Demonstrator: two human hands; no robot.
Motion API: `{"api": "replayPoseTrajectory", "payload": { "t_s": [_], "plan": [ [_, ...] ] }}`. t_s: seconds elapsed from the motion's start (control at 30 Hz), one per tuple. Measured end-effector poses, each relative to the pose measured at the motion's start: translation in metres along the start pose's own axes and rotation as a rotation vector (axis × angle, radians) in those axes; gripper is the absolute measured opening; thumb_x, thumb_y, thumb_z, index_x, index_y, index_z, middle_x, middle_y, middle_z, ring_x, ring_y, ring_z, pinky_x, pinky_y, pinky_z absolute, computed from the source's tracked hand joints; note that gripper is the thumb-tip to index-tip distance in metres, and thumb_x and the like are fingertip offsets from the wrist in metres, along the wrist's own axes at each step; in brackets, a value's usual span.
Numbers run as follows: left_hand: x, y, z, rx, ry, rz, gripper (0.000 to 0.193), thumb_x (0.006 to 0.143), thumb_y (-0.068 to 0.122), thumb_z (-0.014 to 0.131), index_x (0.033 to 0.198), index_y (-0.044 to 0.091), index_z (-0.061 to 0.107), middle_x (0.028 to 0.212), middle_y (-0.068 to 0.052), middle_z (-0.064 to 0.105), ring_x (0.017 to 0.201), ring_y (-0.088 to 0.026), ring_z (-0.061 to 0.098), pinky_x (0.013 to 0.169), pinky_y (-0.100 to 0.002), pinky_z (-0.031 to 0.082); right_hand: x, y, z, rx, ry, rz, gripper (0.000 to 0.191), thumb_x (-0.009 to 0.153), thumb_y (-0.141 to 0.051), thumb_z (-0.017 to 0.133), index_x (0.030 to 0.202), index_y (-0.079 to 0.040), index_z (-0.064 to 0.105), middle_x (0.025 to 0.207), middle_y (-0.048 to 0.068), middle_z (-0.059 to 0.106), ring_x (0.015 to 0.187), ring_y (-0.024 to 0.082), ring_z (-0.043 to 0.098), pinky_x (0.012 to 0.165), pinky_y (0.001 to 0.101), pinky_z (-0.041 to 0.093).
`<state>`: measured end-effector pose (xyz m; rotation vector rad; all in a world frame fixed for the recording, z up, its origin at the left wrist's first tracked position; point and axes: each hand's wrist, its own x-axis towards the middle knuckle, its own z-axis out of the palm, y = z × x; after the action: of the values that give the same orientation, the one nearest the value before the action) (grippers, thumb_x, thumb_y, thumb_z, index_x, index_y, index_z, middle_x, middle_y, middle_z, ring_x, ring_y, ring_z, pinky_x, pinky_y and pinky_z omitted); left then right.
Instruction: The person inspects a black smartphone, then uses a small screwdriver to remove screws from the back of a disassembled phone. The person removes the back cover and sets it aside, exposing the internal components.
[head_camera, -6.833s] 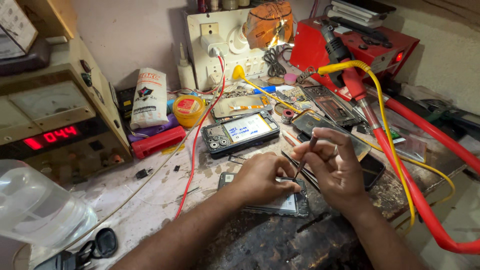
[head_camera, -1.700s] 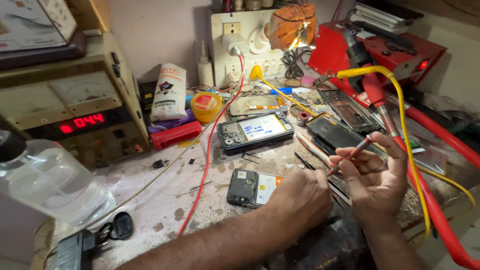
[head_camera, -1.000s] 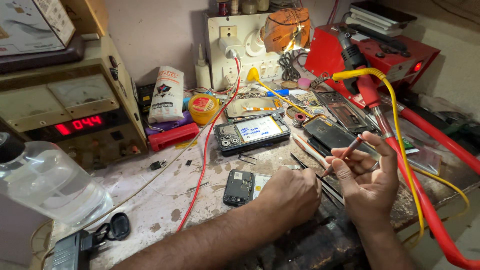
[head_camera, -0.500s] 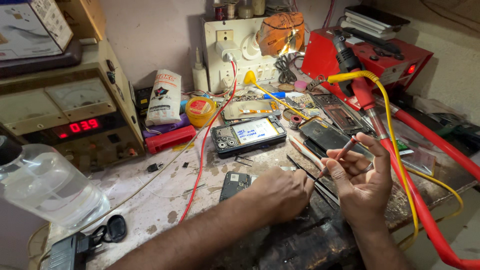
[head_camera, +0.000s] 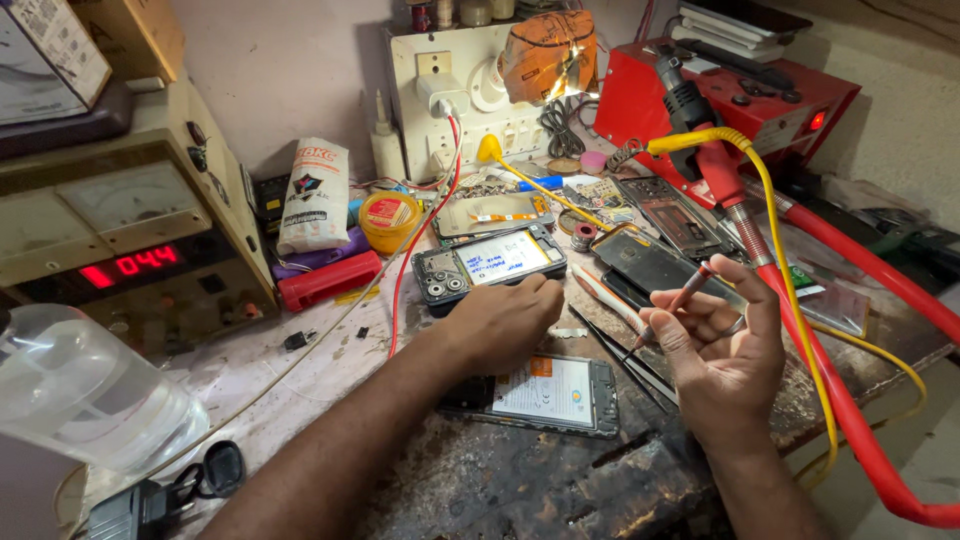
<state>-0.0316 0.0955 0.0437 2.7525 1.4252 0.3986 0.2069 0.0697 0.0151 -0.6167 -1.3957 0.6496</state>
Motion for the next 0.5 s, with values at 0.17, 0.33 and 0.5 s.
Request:
{"api": "replayPoseTrajectory", "payload": {
  "t_s": [0.17, 0.33, 0.5],
  "plan": [
    [0.0014, 0.0003, 0.008, 0.019, 0.063, 0.03, 0.017, 0.091, 0.009, 0.054, 0.105, 0.002, 0.051, 0.109, -0.018, 0.063, 0.092, -0.039, 0.069, 0.075, -0.048, 0.057, -0.0016, -0.001, -0.0004, -0.003, -0.006, 0.009, 0.067, 0.094, 0.012, 0.066, 0.15, -0.008, 0.036, 0.112, 0.023, 0.068, 0.098, 0.023, 0.073, 0.09, 0.0357, 0.063],
    [0.0009, 0.0027, 0.008, -0.031, 0.093, -0.016, 0.015, 0.096, 0.016, 0.053, 0.104, 0.004, 0.055, 0.105, -0.016, 0.065, 0.089, -0.038, 0.069, 0.073, -0.05, 0.055, -0.001, 0.0002, -0.0013, 0.002, -0.01, 0.005, 0.066, 0.094, 0.013, 0.065, 0.15, -0.008, 0.036, 0.112, 0.022, 0.069, 0.099, 0.023, 0.073, 0.091, 0.0355, 0.063],
    [0.0003, 0.007, 0.0069, -0.043, 0.103, -0.074, 0.019, 0.098, 0.024, 0.052, 0.104, 0.007, 0.058, 0.101, -0.014, 0.067, 0.086, -0.038, 0.069, 0.074, -0.05, 0.055, -0.0012, 0.0011, -0.0024, 0.011, -0.015, -0.01, 0.066, 0.094, 0.013, 0.066, 0.149, -0.008, 0.036, 0.112, 0.022, 0.068, 0.098, 0.021, 0.072, 0.091, 0.0352, 0.063]
  ]
}}
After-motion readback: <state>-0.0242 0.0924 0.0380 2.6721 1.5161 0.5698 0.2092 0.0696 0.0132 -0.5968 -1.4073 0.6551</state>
